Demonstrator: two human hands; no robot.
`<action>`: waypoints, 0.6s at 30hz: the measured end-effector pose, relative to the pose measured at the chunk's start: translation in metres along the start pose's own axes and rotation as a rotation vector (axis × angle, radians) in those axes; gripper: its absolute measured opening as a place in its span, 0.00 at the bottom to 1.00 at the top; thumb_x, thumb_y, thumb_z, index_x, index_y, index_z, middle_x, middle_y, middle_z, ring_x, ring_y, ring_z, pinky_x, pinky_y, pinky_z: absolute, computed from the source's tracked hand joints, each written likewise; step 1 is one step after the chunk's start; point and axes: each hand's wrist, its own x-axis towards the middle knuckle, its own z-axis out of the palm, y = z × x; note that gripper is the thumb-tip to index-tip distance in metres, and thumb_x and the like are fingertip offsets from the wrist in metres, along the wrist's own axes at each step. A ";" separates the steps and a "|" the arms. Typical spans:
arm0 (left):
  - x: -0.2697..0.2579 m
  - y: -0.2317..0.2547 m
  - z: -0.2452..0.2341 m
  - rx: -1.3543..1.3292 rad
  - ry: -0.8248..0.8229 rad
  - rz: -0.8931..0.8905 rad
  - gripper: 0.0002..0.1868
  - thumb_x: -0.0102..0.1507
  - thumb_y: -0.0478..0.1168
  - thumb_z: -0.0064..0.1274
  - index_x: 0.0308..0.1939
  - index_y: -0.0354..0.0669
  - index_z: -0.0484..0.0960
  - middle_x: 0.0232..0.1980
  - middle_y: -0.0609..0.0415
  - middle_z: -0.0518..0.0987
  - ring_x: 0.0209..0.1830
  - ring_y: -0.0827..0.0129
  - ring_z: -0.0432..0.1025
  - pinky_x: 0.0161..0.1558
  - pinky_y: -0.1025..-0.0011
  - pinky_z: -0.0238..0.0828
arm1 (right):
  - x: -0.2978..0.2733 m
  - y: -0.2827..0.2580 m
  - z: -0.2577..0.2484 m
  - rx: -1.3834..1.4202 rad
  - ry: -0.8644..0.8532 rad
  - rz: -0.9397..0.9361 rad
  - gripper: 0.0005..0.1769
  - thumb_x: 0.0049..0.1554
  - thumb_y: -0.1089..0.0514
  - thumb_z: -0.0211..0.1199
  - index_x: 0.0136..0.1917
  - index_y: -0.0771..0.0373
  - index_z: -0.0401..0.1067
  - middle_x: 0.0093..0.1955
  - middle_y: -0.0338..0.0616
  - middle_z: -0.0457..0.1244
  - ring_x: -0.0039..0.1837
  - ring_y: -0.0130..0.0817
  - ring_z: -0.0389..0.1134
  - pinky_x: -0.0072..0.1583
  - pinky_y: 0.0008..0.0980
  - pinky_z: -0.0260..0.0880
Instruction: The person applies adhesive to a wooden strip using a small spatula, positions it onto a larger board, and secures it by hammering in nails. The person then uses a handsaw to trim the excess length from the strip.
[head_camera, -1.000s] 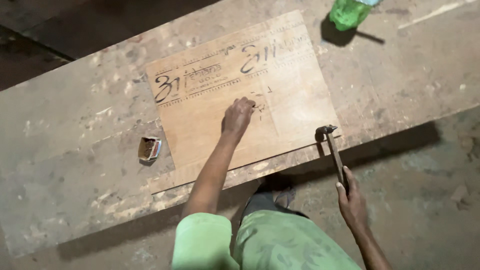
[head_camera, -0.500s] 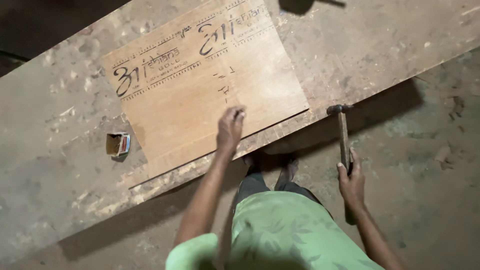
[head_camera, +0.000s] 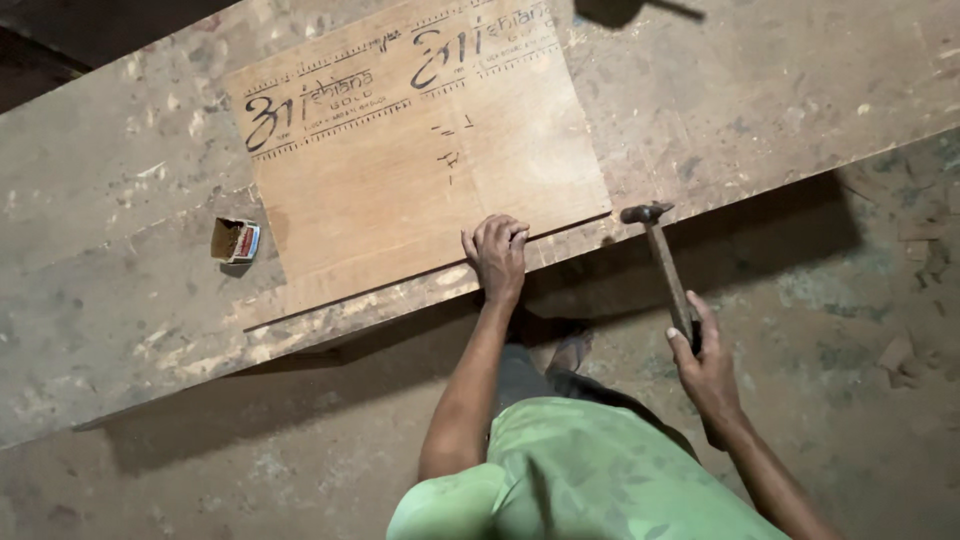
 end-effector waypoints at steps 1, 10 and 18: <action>0.001 0.000 0.001 0.003 0.012 0.002 0.04 0.63 0.43 0.58 0.42 0.56 0.83 0.53 0.64 0.78 0.66 0.67 0.68 0.77 0.45 0.38 | -0.001 -0.005 -0.001 -0.005 -0.018 0.026 0.34 0.62 0.55 0.59 0.80 0.52 0.58 0.44 0.42 0.62 0.44 0.32 0.62 0.48 0.34 0.65; 0.001 -0.001 0.001 0.008 0.036 0.042 0.04 0.65 0.42 0.57 0.44 0.54 0.82 0.54 0.62 0.76 0.67 0.66 0.67 0.77 0.47 0.41 | 0.011 -0.006 0.011 -0.112 -0.058 -0.369 0.33 0.63 0.54 0.57 0.80 0.50 0.57 0.45 0.50 0.66 0.44 0.40 0.69 0.47 0.39 0.70; -0.003 -0.002 0.000 0.101 0.018 0.061 0.09 0.61 0.42 0.58 0.45 0.51 0.82 0.56 0.59 0.75 0.67 0.63 0.66 0.76 0.45 0.42 | 0.033 -0.020 0.042 -0.507 -0.102 -0.636 0.38 0.58 0.62 0.62 0.80 0.46 0.58 0.42 0.52 0.63 0.42 0.54 0.68 0.43 0.50 0.67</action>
